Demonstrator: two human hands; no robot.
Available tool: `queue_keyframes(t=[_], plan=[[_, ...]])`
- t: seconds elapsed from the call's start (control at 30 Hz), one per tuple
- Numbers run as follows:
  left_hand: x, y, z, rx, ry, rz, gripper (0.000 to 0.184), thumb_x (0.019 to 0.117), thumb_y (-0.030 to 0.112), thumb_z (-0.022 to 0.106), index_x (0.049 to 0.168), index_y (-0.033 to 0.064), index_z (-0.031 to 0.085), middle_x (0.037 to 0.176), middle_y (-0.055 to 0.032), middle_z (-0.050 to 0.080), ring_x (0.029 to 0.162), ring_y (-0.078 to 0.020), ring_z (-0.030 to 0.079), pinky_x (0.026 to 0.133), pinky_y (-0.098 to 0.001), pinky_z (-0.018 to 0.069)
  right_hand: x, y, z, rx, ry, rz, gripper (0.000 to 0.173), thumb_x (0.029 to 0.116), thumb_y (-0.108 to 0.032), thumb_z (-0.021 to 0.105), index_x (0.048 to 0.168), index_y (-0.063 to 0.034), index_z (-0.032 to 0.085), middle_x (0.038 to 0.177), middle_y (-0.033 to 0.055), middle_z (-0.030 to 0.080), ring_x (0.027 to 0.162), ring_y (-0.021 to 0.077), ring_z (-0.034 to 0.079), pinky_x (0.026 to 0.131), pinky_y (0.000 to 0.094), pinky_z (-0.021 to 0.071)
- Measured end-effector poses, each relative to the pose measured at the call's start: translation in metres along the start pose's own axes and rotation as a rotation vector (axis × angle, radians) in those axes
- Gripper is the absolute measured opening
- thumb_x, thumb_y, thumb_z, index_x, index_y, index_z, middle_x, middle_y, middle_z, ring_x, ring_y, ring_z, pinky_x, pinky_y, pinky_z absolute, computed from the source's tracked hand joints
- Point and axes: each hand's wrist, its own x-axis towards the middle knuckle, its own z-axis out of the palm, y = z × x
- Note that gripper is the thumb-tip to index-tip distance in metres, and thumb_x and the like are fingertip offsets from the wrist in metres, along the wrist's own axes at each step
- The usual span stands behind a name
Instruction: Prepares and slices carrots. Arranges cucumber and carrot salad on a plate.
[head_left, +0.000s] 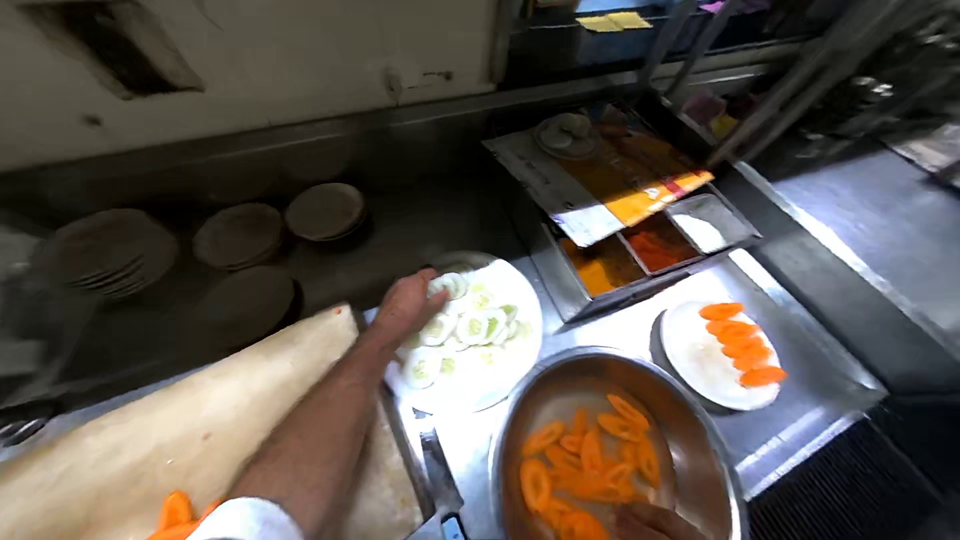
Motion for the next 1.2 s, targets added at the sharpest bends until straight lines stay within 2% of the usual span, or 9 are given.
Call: queue_keyframes(t=[0.13, 0.3, 0.4, 0.47, 0.53, 0.63, 0.83, 1.03, 1.2], plan=[[-0.001, 0.001, -0.004, -0.113, 0.067, -0.014, 0.043, 0.1027, 0.032, 0.063, 0.126, -0.0031, 0.065, 0.112, -0.0321, 0.067, 0.108, -0.0501, 0.065, 0.094, -0.0713, 0.047, -0.005, -0.009, -0.006, -0.036, 0.062, 0.039, 0.021, 0.0989, -0.007, 0.063, 0.116, -0.0038, 0.075, 0.114, 0.02, 0.073, 0.105, 0.0316, 0.072, 0.093, 0.0447, 0.0581], [-0.01, 0.009, -0.022, -0.42, 0.241, -0.326, 0.052, 0.0995, 0.042, 0.066, 0.121, -0.0058, 0.064, 0.113, -0.0346, 0.064, 0.105, -0.0496, 0.061, 0.09, -0.0724, 0.0436, -0.014, -0.006, -0.009, -0.015, 0.109, 0.038, 0.021, 0.0986, -0.005, 0.063, 0.116, -0.0036, 0.075, 0.114, 0.0199, 0.073, 0.106, 0.0298, 0.072, 0.093, 0.0424, 0.0587], [-0.013, 0.018, -0.031, -0.704, 0.432, -0.31, 0.041, 0.0962, 0.026, 0.069, 0.119, -0.0075, 0.062, 0.108, -0.0198, 0.064, 0.093, -0.0248, 0.061, 0.086, -0.0508, 0.0515, -0.019, -0.002, -0.012, 0.019, 0.118, 0.023, 0.021, 0.0984, -0.005, 0.063, 0.116, -0.003, 0.074, 0.115, 0.0198, 0.072, 0.107, 0.0276, 0.072, 0.094, 0.0388, 0.0585], [-0.019, 0.034, -0.037, -0.874, 0.473, -0.203, 0.027, 0.0966, 0.027, 0.067, 0.109, 0.0036, 0.062, 0.09, -0.0023, 0.064, 0.073, -0.0092, 0.061, 0.07, -0.0345, 0.056, -0.021, 0.002, -0.014, 0.04, 0.112, 0.017, 0.021, 0.0992, -0.007, 0.063, 0.118, -0.0039, 0.073, 0.117, 0.0183, 0.072, 0.107, 0.0238, 0.071, 0.094, 0.034, 0.0581], [-0.042, 0.058, -0.035, -1.024, 0.369, -0.062, 0.017, 0.1033, 0.026, 0.06, 0.111, 0.0113, 0.06, 0.084, 0.0046, 0.064, 0.063, -0.0039, 0.061, 0.058, -0.0251, 0.0558, -0.02, 0.01, -0.015, 0.075, 0.111, -0.003, 0.023, 0.1003, -0.008, 0.061, 0.12, -0.0034, 0.072, 0.118, 0.0178, 0.071, 0.104, 0.0221, 0.071, 0.092, 0.0338, 0.0588], [-0.096, 0.108, -0.006, -1.241, 0.106, -0.042, 0.015, 0.108, 0.02, 0.048, 0.113, 0.0135, 0.06, 0.078, 0.0006, 0.065, 0.056, -0.0069, 0.058, 0.05, -0.0237, 0.0519, -0.011, 0.032, -0.018, 0.192, 0.166, -0.083, 0.026, 0.1032, -0.012, 0.057, 0.122, 0.0022, 0.068, 0.111, 0.0189, 0.072, 0.093, 0.0196, 0.071, 0.086, 0.0339, 0.0599], [-0.187, 0.201, 0.066, -1.271, -0.344, 0.023, 0.019, 0.0996, 0.016, 0.061, 0.113, 0.0045, 0.065, 0.089, -0.0023, 0.071, 0.072, -0.0081, 0.066, 0.064, -0.0257, 0.0574, 0.004, 0.061, -0.051, 0.701, 0.172, -0.024, 0.045, 0.1087, -0.032, 0.048, 0.14, 0.0002, 0.054, 0.112, 0.0064, 0.072, 0.083, 0.0119, 0.071, 0.071, 0.0313, 0.0627], [-0.213, 0.271, 0.118, -1.197, -0.295, 0.107, 0.025, 0.0987, 0.016, 0.065, 0.12, 0.0044, 0.066, 0.097, -0.0027, 0.073, 0.075, -0.0084, 0.068, 0.067, -0.0252, 0.0584, -0.009, 0.105, -0.104, 0.835, 0.092, -0.05, 0.031, 0.1013, -0.012, 0.059, 0.129, 0.0007, 0.062, 0.09, 0.0021, 0.072, 0.072, 0.0095, 0.07, 0.063, 0.0273, 0.0616], [-0.221, 0.307, 0.145, -1.168, -0.234, 0.055, 0.024, 0.0971, 0.009, 0.065, 0.12, 0.0025, 0.067, 0.097, -0.0039, 0.073, 0.08, -0.0103, 0.069, 0.072, -0.0282, 0.0595, -0.023, 0.138, -0.133, 0.846, 0.007, 0.014, 0.027, 0.0955, -0.002, 0.06, 0.122, 0.0002, 0.065, 0.091, 0.0031, 0.072, 0.072, 0.0093, 0.069, 0.062, 0.0275, 0.0606]])
